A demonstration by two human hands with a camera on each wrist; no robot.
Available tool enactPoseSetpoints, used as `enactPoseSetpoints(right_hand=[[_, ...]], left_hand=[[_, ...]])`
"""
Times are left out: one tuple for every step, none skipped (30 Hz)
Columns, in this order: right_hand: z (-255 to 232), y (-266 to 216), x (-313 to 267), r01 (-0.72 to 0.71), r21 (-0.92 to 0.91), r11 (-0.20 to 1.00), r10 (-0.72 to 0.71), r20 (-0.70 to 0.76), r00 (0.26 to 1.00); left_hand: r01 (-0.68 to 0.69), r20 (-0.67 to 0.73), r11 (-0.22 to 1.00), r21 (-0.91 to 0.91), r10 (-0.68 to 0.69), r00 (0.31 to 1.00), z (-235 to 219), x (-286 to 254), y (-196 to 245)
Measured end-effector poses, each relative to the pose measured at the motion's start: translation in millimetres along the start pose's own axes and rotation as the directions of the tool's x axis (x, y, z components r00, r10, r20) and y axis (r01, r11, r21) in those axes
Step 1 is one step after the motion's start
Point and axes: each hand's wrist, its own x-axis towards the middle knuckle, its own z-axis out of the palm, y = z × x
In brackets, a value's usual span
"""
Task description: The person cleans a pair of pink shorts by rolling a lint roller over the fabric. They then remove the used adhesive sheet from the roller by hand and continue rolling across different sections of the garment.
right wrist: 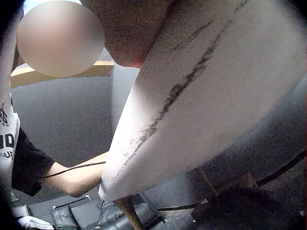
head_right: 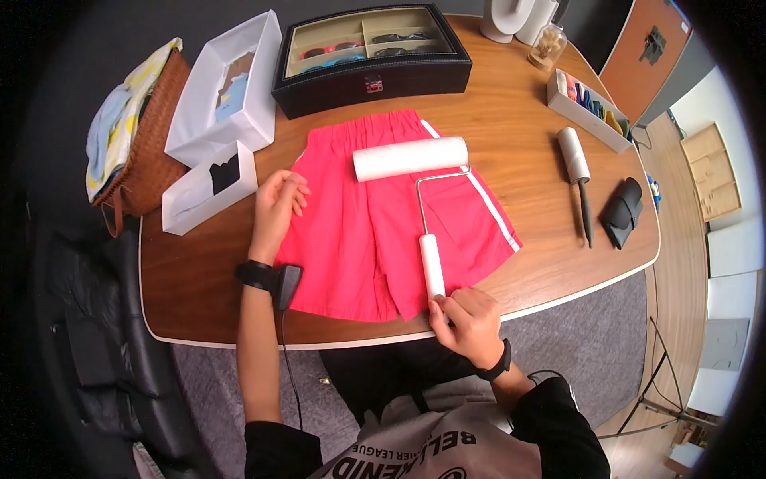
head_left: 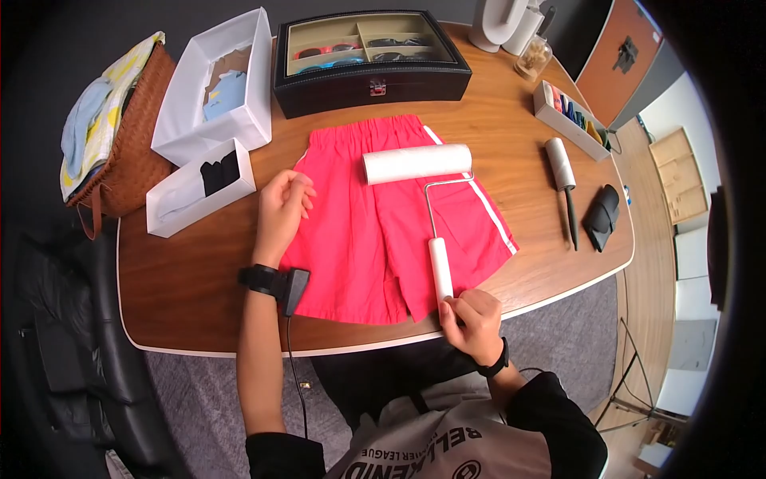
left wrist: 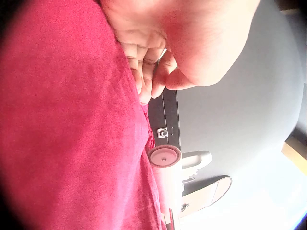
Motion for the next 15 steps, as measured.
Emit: enactPoseSetpoints(right_hand=[[-0.1, 0.1, 0.1, 0.003, 0.0, 1.0, -0.003, 0.0, 1.0], [-0.1, 0.3, 0.2, 0.0, 0.001, 1.0, 0.0, 0.002, 1.0], [0.0, 0.6, 0.2, 0.002, -0.001, 1.0, -0.002, 0.002, 1.0], [0.0, 0.7, 0.3, 0.004, -0.003, 1.0, -0.004, 0.002, 1.0], [-0.1, 0.5, 0.5, 0.001, -0.001, 1.0, -0.001, 0.005, 1.0], [-0.2, 0.2, 0.9, 0.0, -0.001, 1.0, 0.0, 0.005, 1.0], [-0.2, 0.2, 1.2, 0.0, -0.001, 1.0, 0.0, 0.004, 1.0], [0.1, 0.5, 1.2, -0.003, 0.0, 1.0, 0.003, 0.007, 1.0], [0.4, 1.0, 1.0, -0.002, 0.005, 1.0, 0.002, 0.004, 1.0], [0.6, 1.3, 0.9, -0.001, 0.009, 1.0, 0.001, 0.001, 1.0], [0.4, 1.3, 1.2, -0.004, 0.011, 1.0, 0.004, 0.004, 1.0], [0.1, 1.3, 1.7, -0.001, 0.01, 1.0, 0.001, 0.009, 1.0], [-0.1, 1.4, 1.9, 0.001, 0.01, 1.0, -0.001, 0.014, 1.0], [-0.1, 1.7, 1.8, -0.003, 0.011, 1.0, 0.002, 0.017, 1.0], [-0.1, 2.2, 1.4, -0.001, 0.009, 1.0, 0.001, 0.021, 1.0]], left_hand=[[-0.004, 0.001, 1.0, 0.007, 0.004, 1.0, 0.2, -0.1, 0.6], [0.0, 0.002, 1.0, 0.007, 0.0, 1.0, 0.4, -0.3, 1.2], [-0.001, 0.002, 1.0, 0.012, 0.001, 1.0, 0.6, -0.6, 1.7], [-0.002, 0.001, 1.0, 0.016, 0.002, 1.0, 0.7, -0.9, 1.9], [0.002, 0.002, 1.0, 0.016, -0.002, 1.0, 0.6, -0.9, 1.7], [0.005, 0.001, 1.0, 0.012, -0.005, 1.0, 0.6, -0.8, 1.7], [0.007, 0.0, 1.0, 0.007, -0.007, 1.0, 0.6, -0.6, 1.7], [0.011, 0.0, 1.0, 0.007, -0.011, 1.0, 0.6, -0.4, 1.7], [0.013, 0.0, 1.0, 0.005, -0.013, 1.0, 0.6, -0.3, 1.6], [0.015, 0.0, 1.0, 0.002, -0.015, 1.0, 0.8, -0.3, 2.0], [0.019, 0.0, 1.0, 0.003, -0.019, 1.0, 0.9, -0.4, 2.6], [0.021, -0.001, 1.0, 0.0, -0.021, 1.0, 0.9, -0.6, 3.2], [0.024, -0.003, 1.0, -0.003, -0.024, 1.0, 1.0, -0.6, 3.5], [0.028, -0.003, 1.0, -0.002, -0.028, 1.0, 0.8, -0.3, 3.0], [0.022, -0.002, 1.0, 0.001, -0.022, 1.0, 0.3, 0.2, 2.3]])
